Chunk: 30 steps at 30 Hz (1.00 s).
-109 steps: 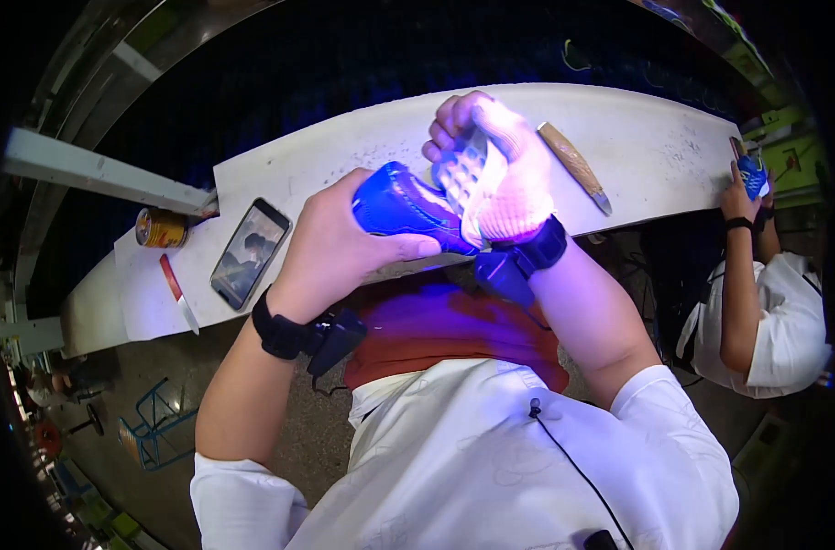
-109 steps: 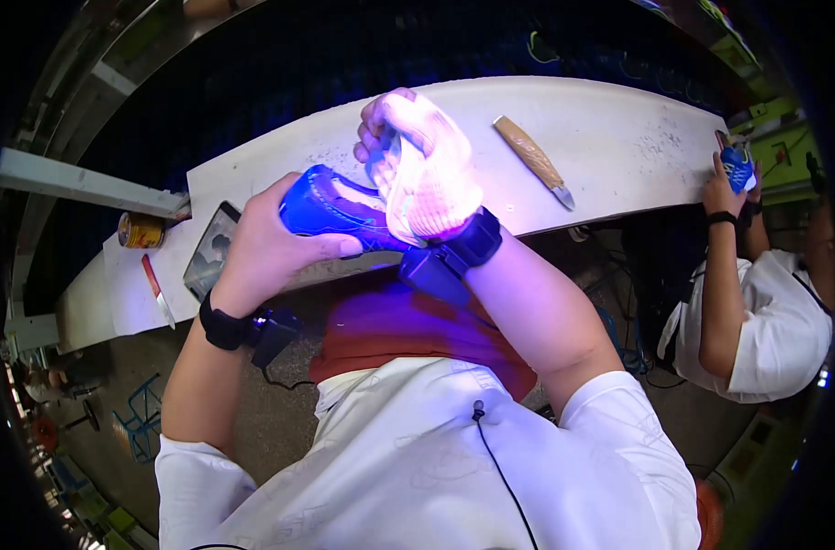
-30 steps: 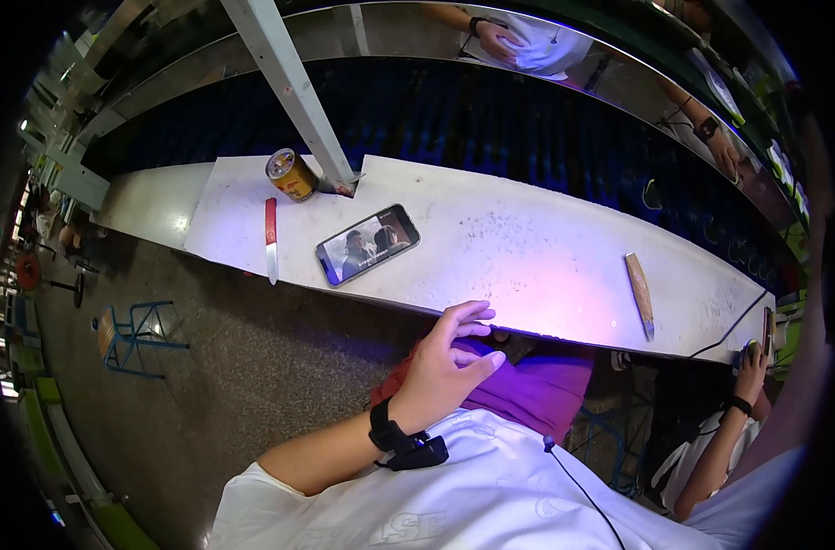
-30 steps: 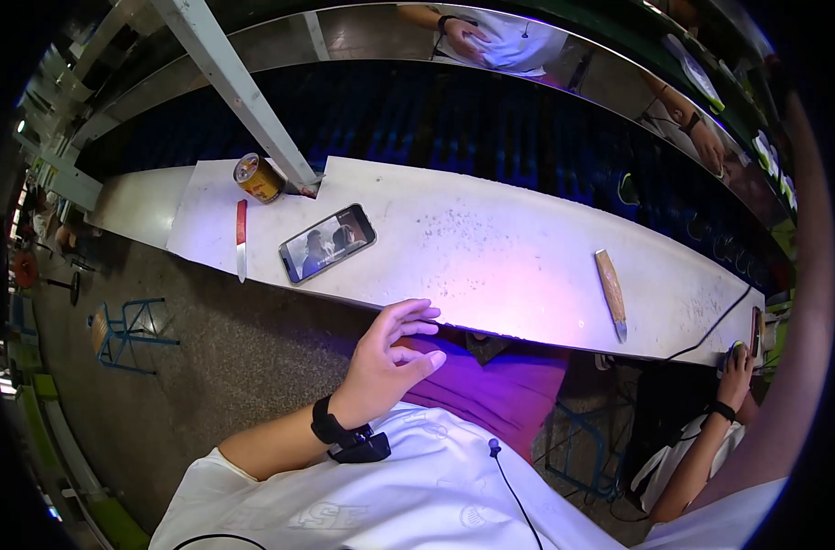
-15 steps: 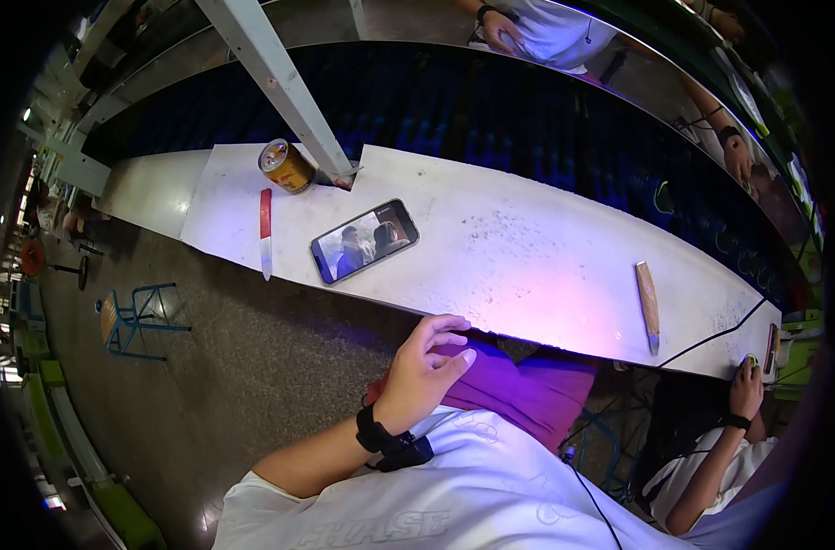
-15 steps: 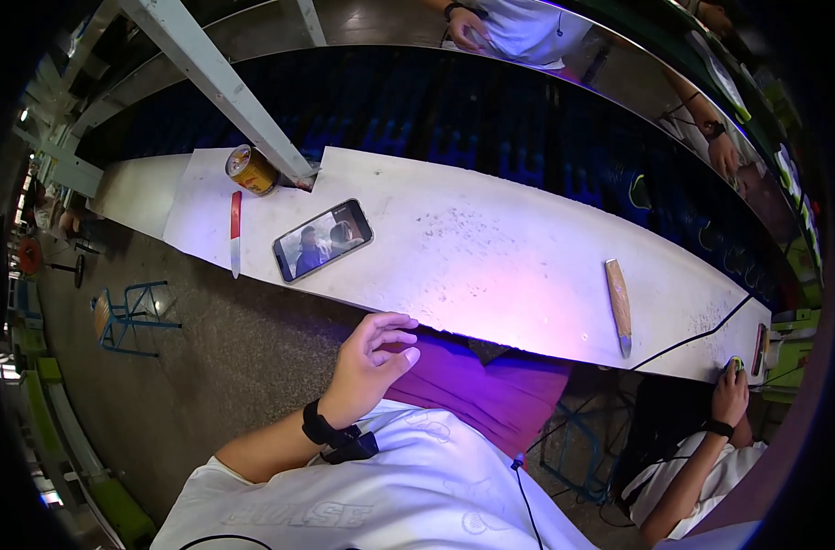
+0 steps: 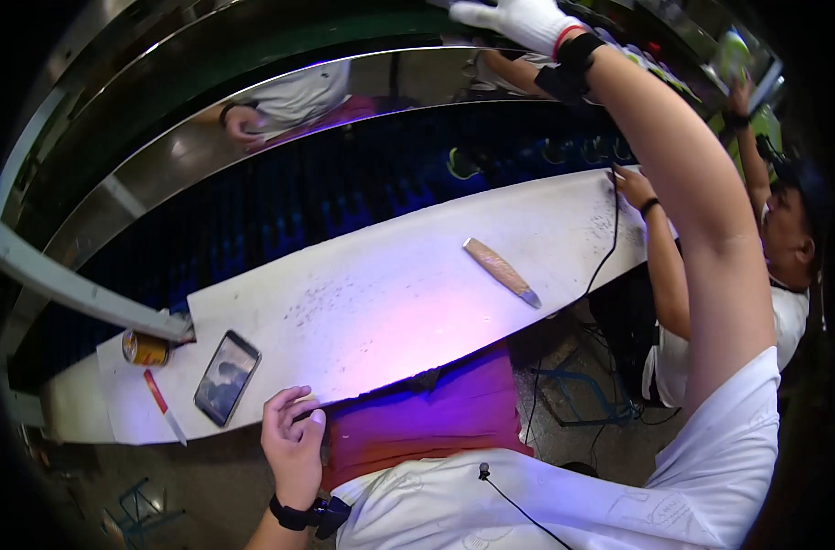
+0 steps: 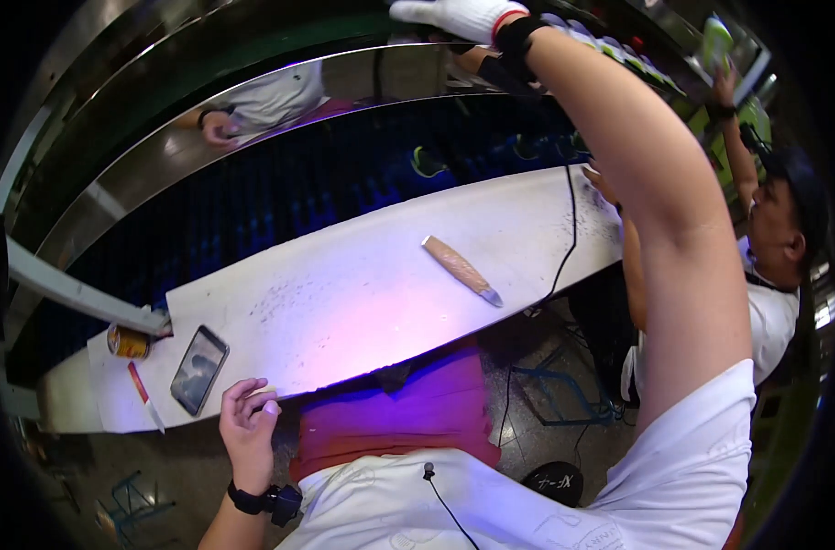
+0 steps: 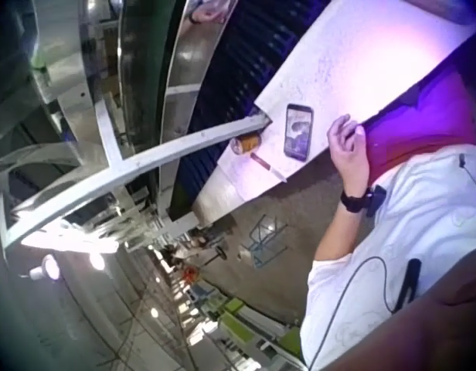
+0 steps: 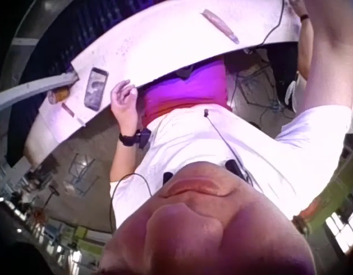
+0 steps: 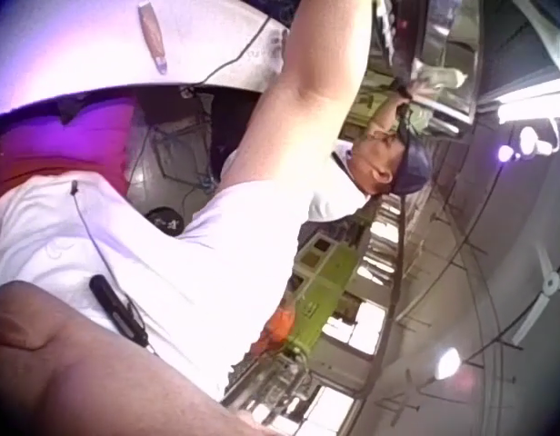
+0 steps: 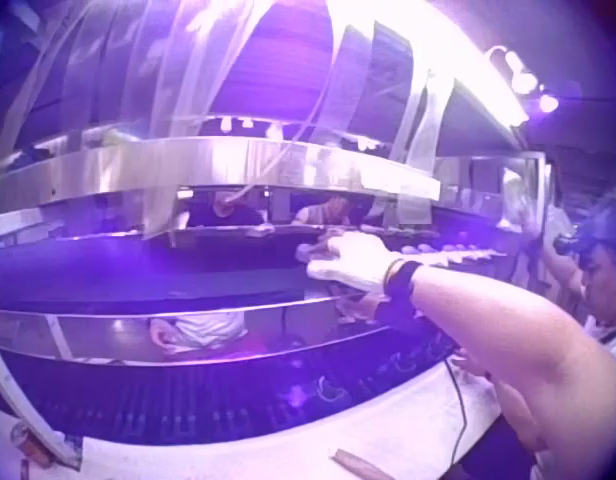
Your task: Manually assemble and inspect shoe components on a factory assembly line.
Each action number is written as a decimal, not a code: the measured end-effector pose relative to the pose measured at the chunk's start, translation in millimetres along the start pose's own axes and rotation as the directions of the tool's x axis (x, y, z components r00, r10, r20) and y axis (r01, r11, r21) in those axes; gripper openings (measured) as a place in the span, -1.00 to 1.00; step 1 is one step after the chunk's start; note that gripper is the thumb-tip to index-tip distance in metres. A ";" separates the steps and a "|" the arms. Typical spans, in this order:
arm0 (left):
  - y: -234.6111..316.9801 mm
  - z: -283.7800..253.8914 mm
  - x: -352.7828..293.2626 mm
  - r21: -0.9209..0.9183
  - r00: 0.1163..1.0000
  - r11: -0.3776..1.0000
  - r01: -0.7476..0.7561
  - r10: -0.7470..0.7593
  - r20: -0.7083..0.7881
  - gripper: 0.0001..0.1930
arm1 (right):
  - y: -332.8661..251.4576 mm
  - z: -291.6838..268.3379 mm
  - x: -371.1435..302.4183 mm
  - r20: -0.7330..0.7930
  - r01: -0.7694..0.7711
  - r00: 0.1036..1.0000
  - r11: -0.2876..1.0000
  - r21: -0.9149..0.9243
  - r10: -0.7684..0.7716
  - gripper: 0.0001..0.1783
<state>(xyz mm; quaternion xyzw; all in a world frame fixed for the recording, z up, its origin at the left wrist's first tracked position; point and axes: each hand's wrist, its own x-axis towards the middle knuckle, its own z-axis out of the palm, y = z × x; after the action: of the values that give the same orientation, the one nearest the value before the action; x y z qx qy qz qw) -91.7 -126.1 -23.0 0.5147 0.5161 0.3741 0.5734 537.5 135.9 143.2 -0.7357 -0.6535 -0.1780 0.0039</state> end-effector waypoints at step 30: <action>37.3 195.8 239.9 -0.456 0.696 0.570 0.684 -0.321 0.642 -0.44 | -48.3 -66.4 -44.7 -0.250 0.042 0.962 0.845 0.533 0.110 -0.62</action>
<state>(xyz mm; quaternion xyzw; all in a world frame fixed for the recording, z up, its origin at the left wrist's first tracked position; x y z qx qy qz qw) 148.4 71.4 -48.4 0.1743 0.3112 0.2016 0.9122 470.3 84.2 182.5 -0.6856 -0.6570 -0.0882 0.3009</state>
